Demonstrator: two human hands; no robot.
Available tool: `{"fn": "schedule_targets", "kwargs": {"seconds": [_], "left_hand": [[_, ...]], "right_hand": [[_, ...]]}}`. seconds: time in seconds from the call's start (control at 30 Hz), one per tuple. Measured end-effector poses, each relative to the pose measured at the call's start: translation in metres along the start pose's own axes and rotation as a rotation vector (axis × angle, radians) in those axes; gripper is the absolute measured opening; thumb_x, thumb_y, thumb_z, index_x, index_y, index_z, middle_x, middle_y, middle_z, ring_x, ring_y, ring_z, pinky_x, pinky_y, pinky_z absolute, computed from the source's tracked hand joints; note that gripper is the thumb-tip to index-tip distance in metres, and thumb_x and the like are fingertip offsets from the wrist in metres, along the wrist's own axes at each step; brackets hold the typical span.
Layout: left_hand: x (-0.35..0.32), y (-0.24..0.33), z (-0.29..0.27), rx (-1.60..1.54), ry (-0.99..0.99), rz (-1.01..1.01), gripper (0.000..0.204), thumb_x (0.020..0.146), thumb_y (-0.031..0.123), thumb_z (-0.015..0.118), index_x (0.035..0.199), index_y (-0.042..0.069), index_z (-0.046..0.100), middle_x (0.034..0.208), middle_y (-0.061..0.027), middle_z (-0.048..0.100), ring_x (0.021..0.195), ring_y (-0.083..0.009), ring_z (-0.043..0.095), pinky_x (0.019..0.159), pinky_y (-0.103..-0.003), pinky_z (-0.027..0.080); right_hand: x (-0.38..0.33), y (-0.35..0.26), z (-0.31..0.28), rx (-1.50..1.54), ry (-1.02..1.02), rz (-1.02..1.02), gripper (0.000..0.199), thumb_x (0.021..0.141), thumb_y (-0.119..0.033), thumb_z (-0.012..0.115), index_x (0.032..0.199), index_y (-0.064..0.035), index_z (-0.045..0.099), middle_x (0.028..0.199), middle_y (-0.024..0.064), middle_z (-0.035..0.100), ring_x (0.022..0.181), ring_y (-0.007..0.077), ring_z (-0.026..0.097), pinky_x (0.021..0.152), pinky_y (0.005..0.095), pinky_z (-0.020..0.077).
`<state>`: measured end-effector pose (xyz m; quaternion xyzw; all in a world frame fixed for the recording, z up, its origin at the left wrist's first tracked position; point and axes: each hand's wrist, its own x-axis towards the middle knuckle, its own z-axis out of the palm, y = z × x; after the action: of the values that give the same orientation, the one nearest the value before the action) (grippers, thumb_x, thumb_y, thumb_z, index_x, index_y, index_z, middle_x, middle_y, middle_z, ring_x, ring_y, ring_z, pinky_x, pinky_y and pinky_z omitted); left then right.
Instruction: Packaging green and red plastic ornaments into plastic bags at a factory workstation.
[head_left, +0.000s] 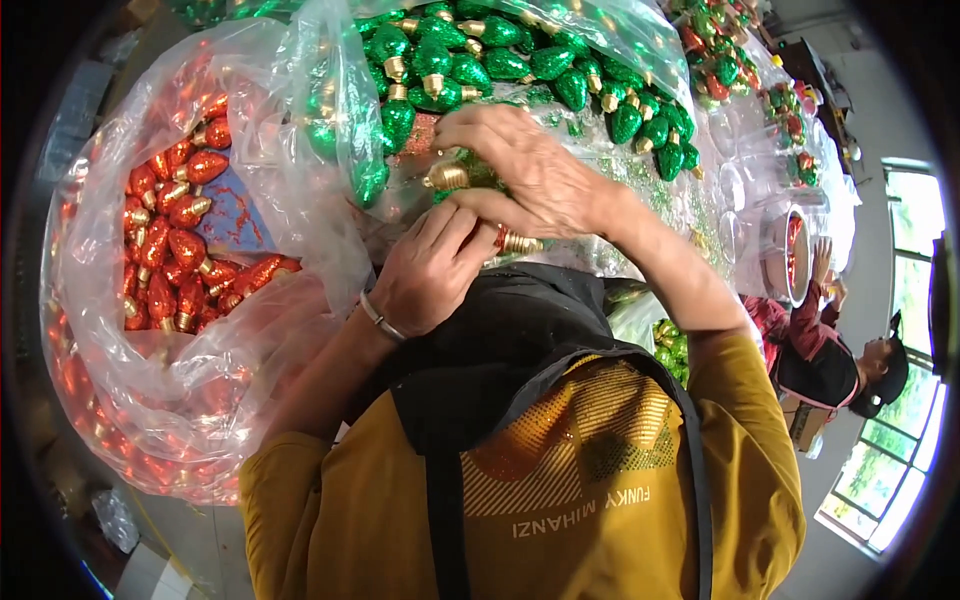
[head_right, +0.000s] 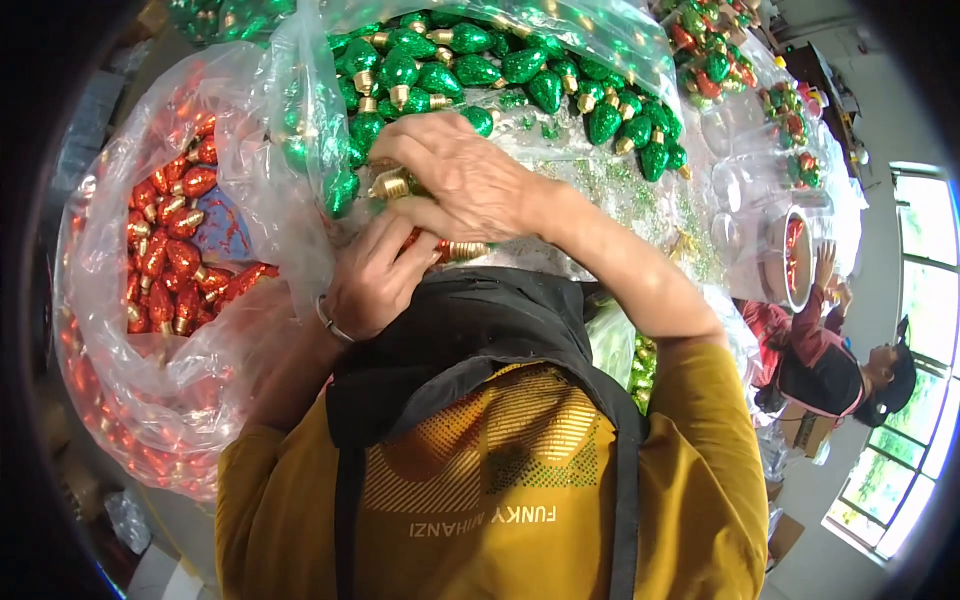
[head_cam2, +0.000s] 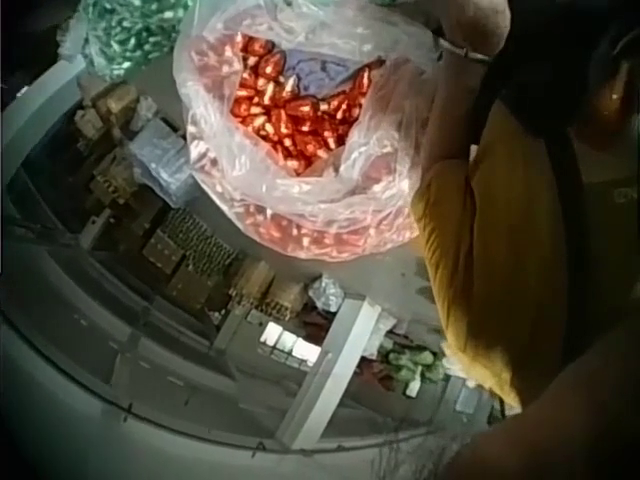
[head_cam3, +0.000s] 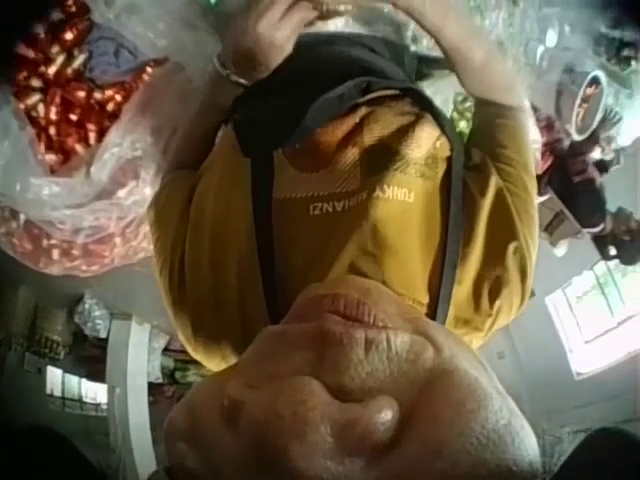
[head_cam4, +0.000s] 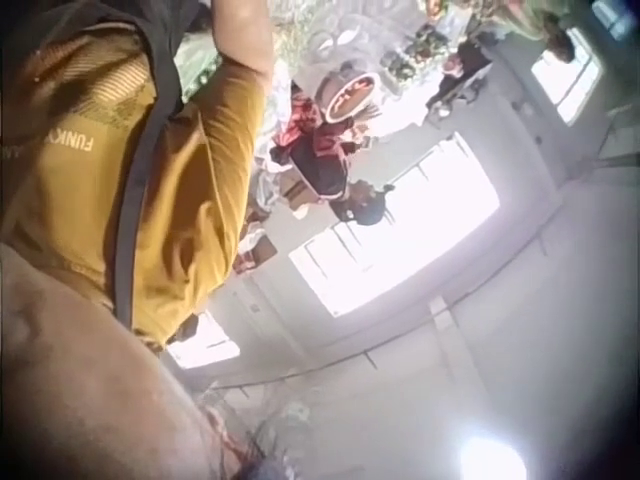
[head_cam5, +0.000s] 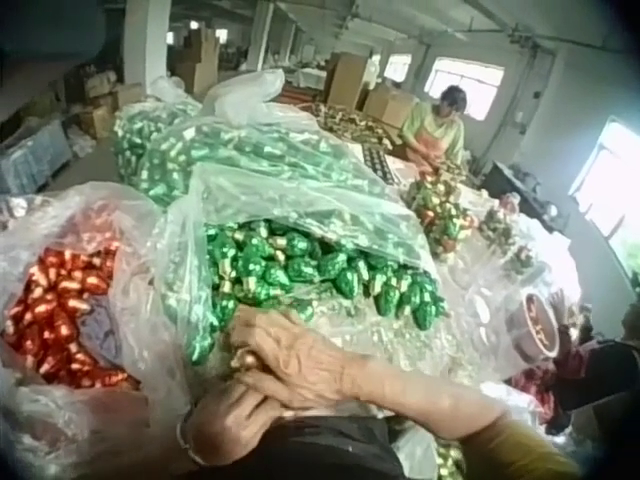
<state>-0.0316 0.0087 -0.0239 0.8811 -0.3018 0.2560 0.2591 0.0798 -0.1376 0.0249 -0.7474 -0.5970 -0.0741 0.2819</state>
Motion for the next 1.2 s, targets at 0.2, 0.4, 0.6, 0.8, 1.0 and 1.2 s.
{"fn": "schedule_targets", "kwargs": {"seconds": [0.2, 0.4, 0.6, 0.8, 1.0, 1.2], "left_hand": [[-0.008, 0.002, 0.003, 0.110, 0.108, -0.008, 0.021, 0.076, 0.014, 0.068, 0.091, 0.001, 0.060, 0.093, -0.0091, 0.055, 0.094, -0.0256, 0.053, 0.083, -0.040, 0.044], [-0.008, 0.003, 0.008, 0.097, 0.168, -0.059, 0.026, 0.072, 0.011, 0.073, 0.092, 0.000, 0.062, 0.096, -0.0104, 0.057, 0.094, -0.0283, 0.054, 0.082, -0.042, 0.042], [0.004, 0.004, 0.011, 0.078, 0.142, -0.113, 0.032, 0.075, 0.013, 0.071, 0.103, 0.001, 0.059, 0.105, -0.0111, 0.056, 0.100, -0.0288, 0.053, 0.085, -0.040, 0.041], [0.025, -0.020, -0.006, -0.057, -0.155, -0.134, 0.053, 0.073, 0.014, 0.072, 0.120, 0.000, 0.052, 0.119, -0.0161, 0.052, 0.108, -0.0355, 0.050, 0.091, -0.042, 0.039], [0.036, -0.027, -0.016, -0.110, -0.362, -0.071, 0.062, 0.073, 0.020, 0.071, 0.126, 0.002, 0.046, 0.124, -0.0159, 0.048, 0.111, -0.0337, 0.047, 0.090, -0.042, 0.038], [0.061, -0.014, -0.003, 0.043, -0.436, -0.077, 0.066, 0.070, 0.023, 0.073, 0.128, 0.006, 0.048, 0.128, -0.0185, 0.045, 0.108, -0.0364, 0.046, 0.091, -0.043, 0.038]], "right_hand": [[-0.021, 0.005, -0.010, 0.068, -0.045, 0.074, 0.021, 0.080, -0.006, 0.064, 0.101, -0.0030, 0.061, 0.106, 0.0141, 0.056, 0.100, 0.0301, 0.055, 0.087, 0.0392, 0.0459], [-0.043, 0.020, 0.000, 0.446, -0.019, 0.260, 0.022, 0.079, -0.002, 0.064, 0.101, -0.0027, 0.064, 0.108, 0.0138, 0.057, 0.105, 0.0287, 0.056, 0.088, 0.0389, 0.0471], [-0.037, 0.000, -0.009, 0.302, 0.095, 0.179, 0.025, 0.074, 0.001, 0.065, 0.098, -0.0021, 0.063, 0.100, 0.0131, 0.062, 0.098, 0.0284, 0.060, 0.085, 0.0380, 0.0478], [-0.042, -0.030, -0.049, 0.073, -0.197, 0.418, 0.013, 0.075, -0.007, 0.063, 0.088, -0.0045, 0.064, 0.086, 0.0137, 0.063, 0.083, 0.0311, 0.062, 0.072, 0.0393, 0.0484], [-0.038, -0.018, -0.045, -0.068, -0.528, 0.542, 0.021, 0.071, -0.014, 0.070, 0.088, -0.0049, 0.064, 0.076, 0.0141, 0.063, 0.075, 0.0313, 0.062, 0.068, 0.0392, 0.0487], [-0.032, -0.009, -0.017, -0.055, -0.556, 0.408, 0.021, 0.071, -0.024, 0.067, 0.084, -0.0083, 0.065, 0.078, 0.0115, 0.065, 0.076, 0.0304, 0.064, 0.070, 0.0405, 0.0502]]}}
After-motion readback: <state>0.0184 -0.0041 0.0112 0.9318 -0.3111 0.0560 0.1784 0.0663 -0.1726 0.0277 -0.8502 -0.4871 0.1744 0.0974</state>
